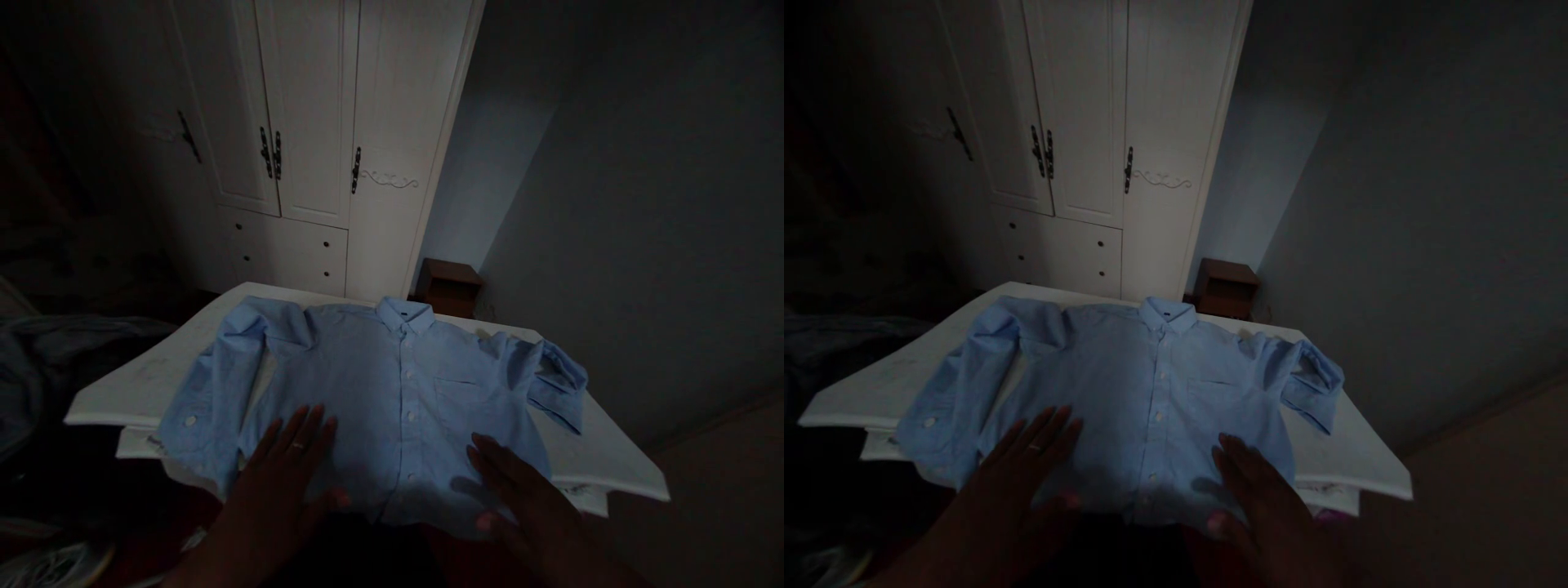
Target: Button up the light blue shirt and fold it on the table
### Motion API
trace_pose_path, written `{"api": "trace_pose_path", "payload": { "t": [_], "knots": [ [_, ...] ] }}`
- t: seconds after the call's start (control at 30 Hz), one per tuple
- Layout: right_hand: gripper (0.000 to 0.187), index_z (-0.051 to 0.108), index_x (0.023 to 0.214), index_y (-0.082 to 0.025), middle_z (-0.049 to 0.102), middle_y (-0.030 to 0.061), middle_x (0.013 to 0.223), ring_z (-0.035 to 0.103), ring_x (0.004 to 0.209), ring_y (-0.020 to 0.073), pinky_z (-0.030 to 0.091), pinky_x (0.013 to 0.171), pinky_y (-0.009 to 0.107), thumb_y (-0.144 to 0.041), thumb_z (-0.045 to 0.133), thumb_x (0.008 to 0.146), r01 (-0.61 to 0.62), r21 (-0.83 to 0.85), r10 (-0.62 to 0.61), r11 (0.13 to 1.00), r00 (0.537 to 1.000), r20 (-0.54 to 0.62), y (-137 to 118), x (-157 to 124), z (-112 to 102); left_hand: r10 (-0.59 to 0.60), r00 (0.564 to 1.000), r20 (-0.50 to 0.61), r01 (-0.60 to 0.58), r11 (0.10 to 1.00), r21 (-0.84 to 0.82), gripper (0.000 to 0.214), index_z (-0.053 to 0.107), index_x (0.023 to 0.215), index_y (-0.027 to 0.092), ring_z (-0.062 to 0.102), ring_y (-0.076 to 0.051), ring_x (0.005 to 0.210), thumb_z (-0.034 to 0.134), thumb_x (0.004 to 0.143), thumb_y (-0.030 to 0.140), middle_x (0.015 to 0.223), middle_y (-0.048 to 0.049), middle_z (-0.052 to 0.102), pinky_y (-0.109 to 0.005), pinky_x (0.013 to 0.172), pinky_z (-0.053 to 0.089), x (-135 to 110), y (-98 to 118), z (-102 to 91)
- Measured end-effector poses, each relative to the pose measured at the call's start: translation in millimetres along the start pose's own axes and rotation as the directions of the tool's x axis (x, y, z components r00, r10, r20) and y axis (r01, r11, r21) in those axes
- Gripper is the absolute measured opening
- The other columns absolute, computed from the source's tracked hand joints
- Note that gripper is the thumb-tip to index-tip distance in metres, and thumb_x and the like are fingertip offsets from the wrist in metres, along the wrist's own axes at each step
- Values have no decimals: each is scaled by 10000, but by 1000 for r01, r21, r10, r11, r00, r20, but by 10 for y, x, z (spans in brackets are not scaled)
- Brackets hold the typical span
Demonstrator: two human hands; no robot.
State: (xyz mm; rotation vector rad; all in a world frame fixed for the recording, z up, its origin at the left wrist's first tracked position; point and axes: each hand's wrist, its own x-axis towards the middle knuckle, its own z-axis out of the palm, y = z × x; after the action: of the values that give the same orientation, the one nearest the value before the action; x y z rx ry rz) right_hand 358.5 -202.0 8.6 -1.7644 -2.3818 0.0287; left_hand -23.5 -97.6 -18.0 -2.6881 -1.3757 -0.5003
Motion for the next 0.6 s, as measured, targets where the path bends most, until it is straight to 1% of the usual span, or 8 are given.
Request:
{"api": "trace_pose_path", "payload": {
  "t": [0.07, 0.13, 0.23, 0.3, 0.37, 0.47, 0.53, 0.6],
  "knots": [
    [544, 456, 1459, -327, 511, 57, 1458, 565, 1270, 287, 525, 1023, 457, -489, 531, 945, -11, 63, 10, 998, 1000, 28, 28, 175, -164, -75, 996, 53, 78, 996, -49, 674, 500, 1426, 226, 506, -329, 1314, 449, 893, 636, 1431, -114, 540, -497, 1082, 392, 131, 26, -118],
    [495, 545, 1396, -286, 586, 75, 1387, 595, 1233, 283, 524, 1022, 462, -487, 536, 943, 7, 130, -10, 991, 1000, 24, 43, 456, -312, -144, 984, 104, 153, 985, -83, 669, 526, 1396, 154, 580, -322, 1230, 404, 925, 613, 1342, -154, 612, -470, 1013, 459, 371, 94, -246],
    [421, 588, 1345, -250, 621, 79, 1348, 599, 1228, 263, 495, 1052, 477, -414, 516, 965, 73, 202, -58, 977, 995, -80, 71, 1000, -429, -125, 985, 117, 140, 982, -126, 565, 543, 1363, 132, 633, -295, 1146, 369, 974, 503, 1272, -164, 654, -437, 974, 487, 877, 232, -396],
    [382, 601, 1323, -237, 641, 88, 1317, 607, 1215, 260, 493, 1048, 491, -324, 513, 962, 153, 208, -118, 966, 978, -169, 118, 1400, -418, -102, 990, 99, 119, 978, -172, 480, 563, 1335, 138, 648, -286, 1111, 383, 986, 414, 1241, -158, 670, -429, 944, 504, 1277, 294, -419],
    [389, 607, 1310, -221, 654, 100, 1295, 613, 1204, 263, 489, 1045, 501, -220, 511, 933, 222, 187, -175, 957, 955, -239, 193, 1805, -354, -62, 996, 64, 74, 974, -213, 413, 575, 1323, 148, 639, -275, 1125, 416, 973, 301, 1235, -144, 674, -419, 958, 497, 1700, 298, -363],
    [495, 600, 1312, -180, 654, 122, 1292, 605, 1212, 270, 465, 1065, 490, -74, 500, 838, 264, 134, -220, 955, 936, -274, 343, 2373, -226, 20, 1000, 21, -15, 975, -222, 402, 596, 1297, 153, 626, -264, 1146, 442, 925, 159, 1229, -136, 676, -400, 992, 477, 2310, 205, -169],
    [612, 575, 1338, -202, 643, 103, 1313, 607, 1209, 267, 460, 1068, 475, -13, 500, 761, 279, 128, -235, 952, 931, -281, 456, 2692, -143, 66, 998, 23, -60, 974, -218, 434, 597, 1290, 169, 621, -249, 1152, 459, 885, 97, 1228, -127, 676, -377, 997, 474, 2643, 124, -10],
    [679, 565, 1344, -222, 635, 89, 1327, 613, 1198, 271, 459, 1062, 468, 11, 506, 709, 286, 141, -243, 948, 934, -261, 576, 2939, -61, 93, 995, 33, -85, 976, -202, 471, 593, 1285, 177, 617, -238, 1156, 473, 847, 57, 1229, -122, 674, -364, 995, 472, 2887, 61, 143]
  ]
}}
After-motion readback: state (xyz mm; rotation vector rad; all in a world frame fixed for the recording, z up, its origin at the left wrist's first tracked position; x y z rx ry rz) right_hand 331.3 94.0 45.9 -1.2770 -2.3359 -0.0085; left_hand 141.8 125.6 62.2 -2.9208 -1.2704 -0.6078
